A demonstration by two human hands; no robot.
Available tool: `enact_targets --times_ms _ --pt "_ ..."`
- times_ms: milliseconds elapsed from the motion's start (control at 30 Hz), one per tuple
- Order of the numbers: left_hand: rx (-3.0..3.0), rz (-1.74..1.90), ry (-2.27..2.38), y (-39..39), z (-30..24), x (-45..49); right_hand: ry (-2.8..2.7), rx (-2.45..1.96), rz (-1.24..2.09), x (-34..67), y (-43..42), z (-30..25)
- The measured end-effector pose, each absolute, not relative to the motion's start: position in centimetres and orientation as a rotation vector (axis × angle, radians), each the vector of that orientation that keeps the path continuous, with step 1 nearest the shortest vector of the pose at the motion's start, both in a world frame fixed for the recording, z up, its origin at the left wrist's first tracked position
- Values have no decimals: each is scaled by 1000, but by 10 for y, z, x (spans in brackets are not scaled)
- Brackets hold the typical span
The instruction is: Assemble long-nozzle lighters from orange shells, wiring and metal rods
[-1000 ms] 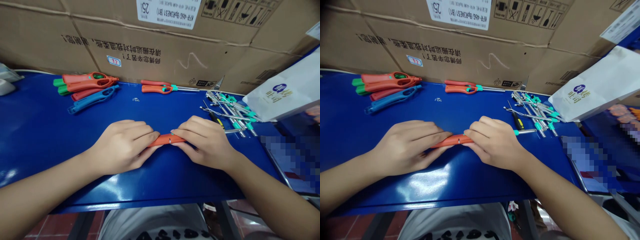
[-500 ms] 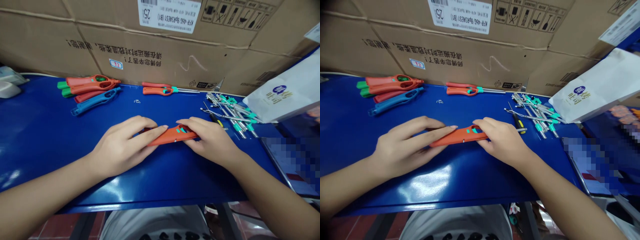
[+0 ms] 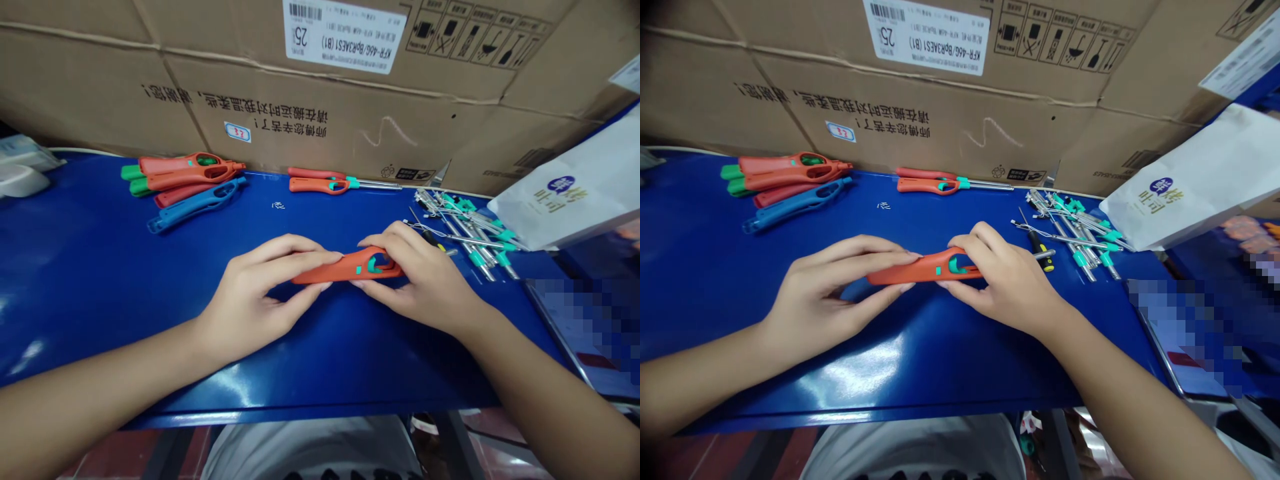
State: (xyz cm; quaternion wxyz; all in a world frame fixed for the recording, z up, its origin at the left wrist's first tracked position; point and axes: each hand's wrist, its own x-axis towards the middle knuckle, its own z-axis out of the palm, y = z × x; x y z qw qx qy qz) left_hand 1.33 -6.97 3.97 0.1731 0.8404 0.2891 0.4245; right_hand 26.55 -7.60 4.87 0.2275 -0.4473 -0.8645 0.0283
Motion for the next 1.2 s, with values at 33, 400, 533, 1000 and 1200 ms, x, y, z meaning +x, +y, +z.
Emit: enact_targets --times_ms 33,400,533,1000,1200 --pt "2410 1210 816 -69 39 13 -2383 -1227 89 266 -76 49" --pt "2477 1216 813 -64 35 12 -2441 -1078 96 270 -76 48" --pt "2438 1192 872 -60 35 9 -2436 -1101 28 271 -77 48" --pt "2458 1243 1003 -47 40 2 -2435 -1185 -15 299 -66 57" --pt "2435 1286 959 -45 39 2 -2434 -1168 12 295 -72 64"
